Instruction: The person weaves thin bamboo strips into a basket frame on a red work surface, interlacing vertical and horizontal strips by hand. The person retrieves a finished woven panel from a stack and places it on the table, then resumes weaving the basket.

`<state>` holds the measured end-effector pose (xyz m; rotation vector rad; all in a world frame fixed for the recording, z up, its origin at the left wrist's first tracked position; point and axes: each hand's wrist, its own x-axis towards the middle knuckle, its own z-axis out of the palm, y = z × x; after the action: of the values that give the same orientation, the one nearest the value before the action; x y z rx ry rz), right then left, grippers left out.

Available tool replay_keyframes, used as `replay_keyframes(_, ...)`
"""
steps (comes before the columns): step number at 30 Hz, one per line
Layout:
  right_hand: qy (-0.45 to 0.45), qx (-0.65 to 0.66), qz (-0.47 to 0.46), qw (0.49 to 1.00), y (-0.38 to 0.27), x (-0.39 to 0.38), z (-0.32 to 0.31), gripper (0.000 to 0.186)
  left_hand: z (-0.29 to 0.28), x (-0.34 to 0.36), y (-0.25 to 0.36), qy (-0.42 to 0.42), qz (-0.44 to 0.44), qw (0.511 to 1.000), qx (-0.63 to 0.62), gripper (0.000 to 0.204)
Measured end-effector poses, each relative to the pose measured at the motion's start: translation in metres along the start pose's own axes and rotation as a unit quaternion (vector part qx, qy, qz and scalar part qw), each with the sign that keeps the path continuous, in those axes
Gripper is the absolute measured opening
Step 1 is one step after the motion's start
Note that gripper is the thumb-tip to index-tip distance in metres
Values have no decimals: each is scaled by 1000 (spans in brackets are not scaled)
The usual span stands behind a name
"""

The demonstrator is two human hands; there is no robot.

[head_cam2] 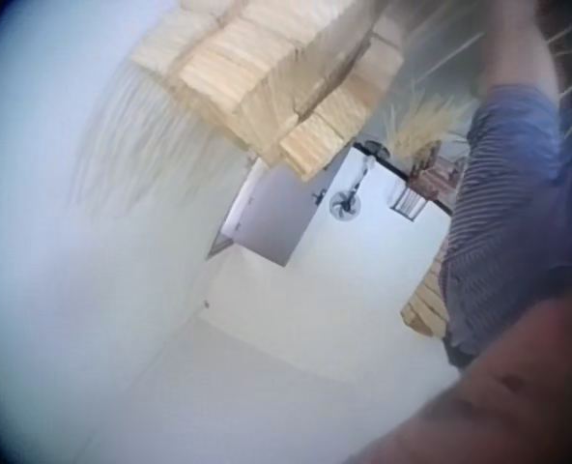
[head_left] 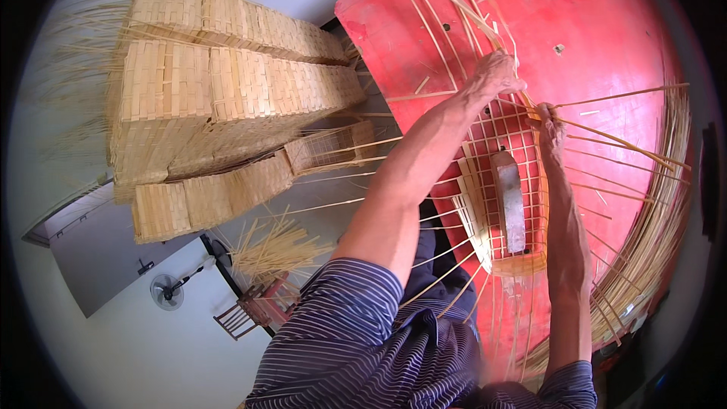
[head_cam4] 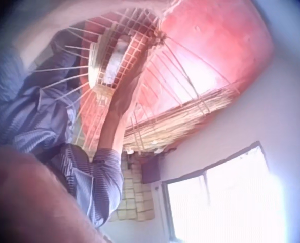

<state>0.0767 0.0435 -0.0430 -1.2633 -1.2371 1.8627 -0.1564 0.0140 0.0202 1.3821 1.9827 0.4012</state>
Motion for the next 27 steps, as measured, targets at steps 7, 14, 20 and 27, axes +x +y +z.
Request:
replay_keyframes(7,-7,-8,-20,1000,-2,0,4,32,25,-45,-20,154,114,977,93,55)
replay_keyframes(14,-7,-31,15,999,-6,-5,16,26,1,-39,-13,122,-48,975,181,22)
replay_keyframes(20,55,43,13,997,19,12,0,13,-5,-27,12,136,50,949,279,19)
replay_keyframes(27,45,-151,-2,988,17,11,12,25,-16,-76,13,80,-8,956,281,17)
